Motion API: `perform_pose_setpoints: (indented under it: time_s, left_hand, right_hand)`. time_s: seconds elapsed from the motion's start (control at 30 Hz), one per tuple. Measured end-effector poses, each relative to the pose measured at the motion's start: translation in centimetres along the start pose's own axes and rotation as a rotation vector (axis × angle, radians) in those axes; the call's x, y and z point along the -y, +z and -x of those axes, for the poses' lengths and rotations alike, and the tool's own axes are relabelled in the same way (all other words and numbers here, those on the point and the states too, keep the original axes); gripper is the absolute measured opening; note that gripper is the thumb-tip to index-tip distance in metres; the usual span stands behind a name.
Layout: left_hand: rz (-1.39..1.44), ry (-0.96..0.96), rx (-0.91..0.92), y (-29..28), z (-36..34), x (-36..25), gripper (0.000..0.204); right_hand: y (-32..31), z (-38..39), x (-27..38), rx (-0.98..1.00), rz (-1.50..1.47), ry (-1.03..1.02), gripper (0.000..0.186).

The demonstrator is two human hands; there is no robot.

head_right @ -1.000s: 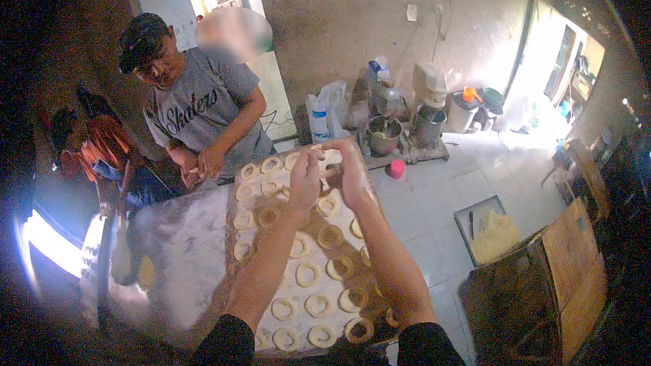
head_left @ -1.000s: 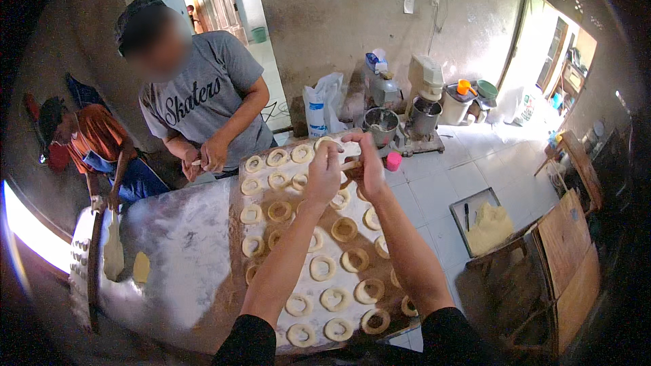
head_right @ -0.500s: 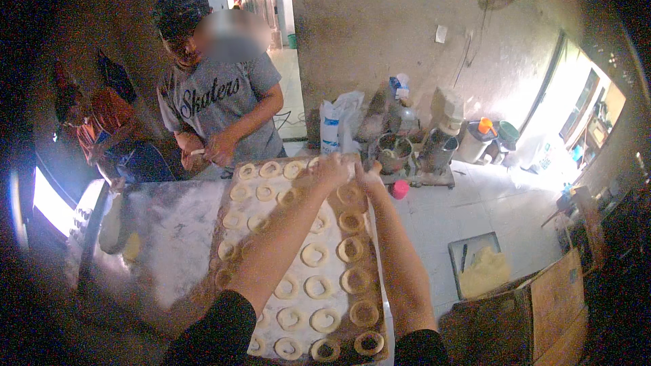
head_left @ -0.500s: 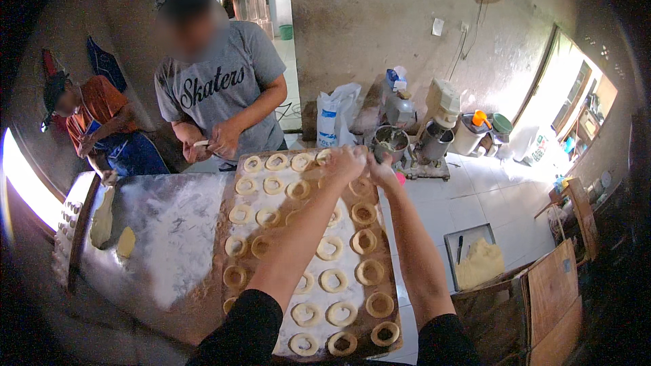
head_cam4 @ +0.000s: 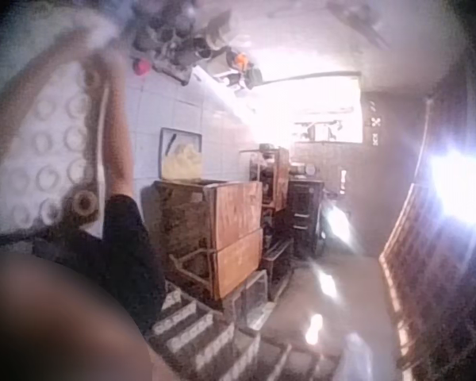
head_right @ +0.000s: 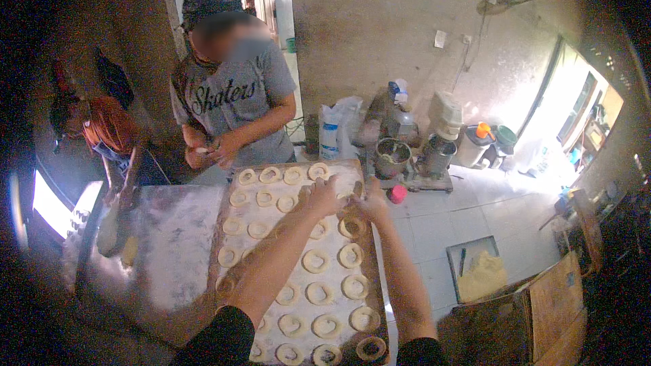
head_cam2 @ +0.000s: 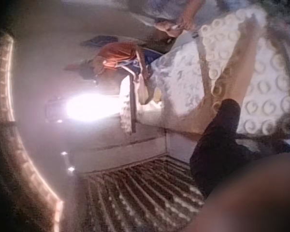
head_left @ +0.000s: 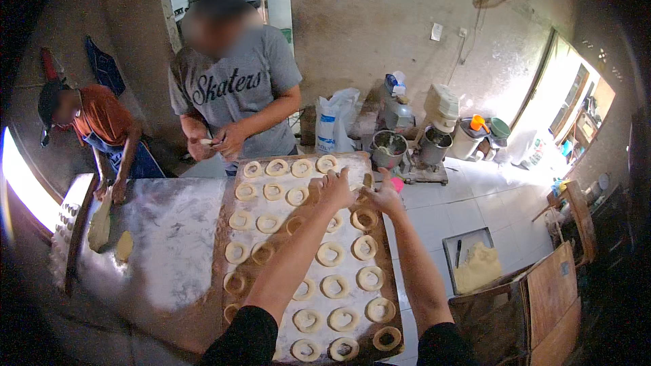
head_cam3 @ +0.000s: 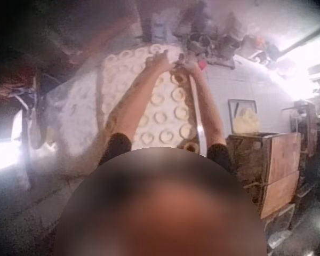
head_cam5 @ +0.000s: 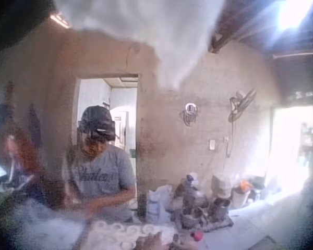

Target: The person shapes small dough pieces into rings by hand and places them on a wooden board. They repeat this process continuously while coworkers handle dough in the background.

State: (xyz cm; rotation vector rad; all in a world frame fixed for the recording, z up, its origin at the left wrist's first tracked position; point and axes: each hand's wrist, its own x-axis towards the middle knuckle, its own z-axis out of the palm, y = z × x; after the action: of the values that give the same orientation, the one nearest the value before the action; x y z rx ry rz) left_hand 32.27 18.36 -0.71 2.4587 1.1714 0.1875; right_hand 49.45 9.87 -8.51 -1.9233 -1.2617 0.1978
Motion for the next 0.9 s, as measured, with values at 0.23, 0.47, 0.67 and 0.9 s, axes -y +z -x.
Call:
perform_pose_setpoints:
  time_s: [0.23,0.47,0.67,0.9]
  left_hand:
    - [0.271,0.136,-0.233,-6.3,17.3,12.6,0.04]
    - [0.351,-0.579,-0.611,-5.1,48.7,27.4,0.021]
    - [0.76,-0.609,-0.704,4.0,55.5,29.3,0.022]
    - [0.449,-0.403,-0.598,1.4,51.9,23.1,0.042]
  right_hand:
    - [-8.2,18.7,-5.7,-0.12,-0.407,0.225,0.02]
    - [-13.9,44.3,-6.7,-0.411,-0.632,0.972,0.015]
    - [-12.1,43.7,1.2,-0.617,-0.738,0.63,0.017]
    - [-11.9,41.4,8.1,-0.376,-0.626,0.491,0.031]
